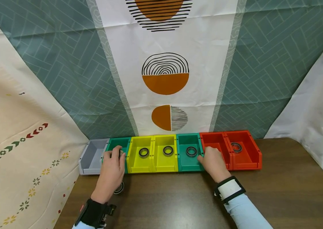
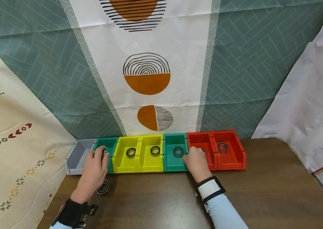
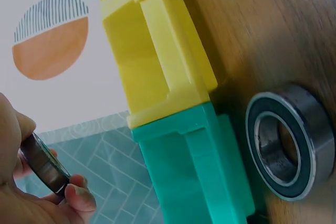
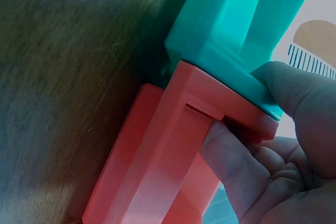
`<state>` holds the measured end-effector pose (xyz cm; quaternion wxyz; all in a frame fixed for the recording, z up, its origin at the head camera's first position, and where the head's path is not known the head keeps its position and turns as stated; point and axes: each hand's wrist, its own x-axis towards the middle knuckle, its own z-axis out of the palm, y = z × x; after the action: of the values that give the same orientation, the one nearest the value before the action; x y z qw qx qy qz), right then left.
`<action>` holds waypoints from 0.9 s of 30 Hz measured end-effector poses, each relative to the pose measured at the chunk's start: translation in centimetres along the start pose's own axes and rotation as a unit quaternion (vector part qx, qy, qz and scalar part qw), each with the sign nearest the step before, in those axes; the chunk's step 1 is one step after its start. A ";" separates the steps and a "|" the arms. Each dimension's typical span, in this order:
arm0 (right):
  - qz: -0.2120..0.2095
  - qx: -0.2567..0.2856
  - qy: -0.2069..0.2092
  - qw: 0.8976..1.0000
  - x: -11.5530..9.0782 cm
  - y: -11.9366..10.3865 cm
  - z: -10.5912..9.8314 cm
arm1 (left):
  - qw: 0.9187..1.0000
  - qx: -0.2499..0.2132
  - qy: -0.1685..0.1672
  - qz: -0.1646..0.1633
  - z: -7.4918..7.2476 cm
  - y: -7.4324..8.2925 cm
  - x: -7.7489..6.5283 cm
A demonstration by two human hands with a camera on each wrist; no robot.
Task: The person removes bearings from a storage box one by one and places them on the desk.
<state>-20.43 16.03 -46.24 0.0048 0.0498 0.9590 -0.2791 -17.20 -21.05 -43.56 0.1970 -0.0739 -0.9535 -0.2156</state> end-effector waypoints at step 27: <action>0.006 -0.002 -0.004 1.000 0.0 -0.2 -0.1 | 0.993 0.005 -0.113 -0.042 0.0 0.8 -2.3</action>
<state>-20.43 15.87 -46.06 0.0108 0.0548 0.9591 -0.2777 -14.90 -20.45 -44.15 0.0788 -0.0565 -0.9731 -0.2088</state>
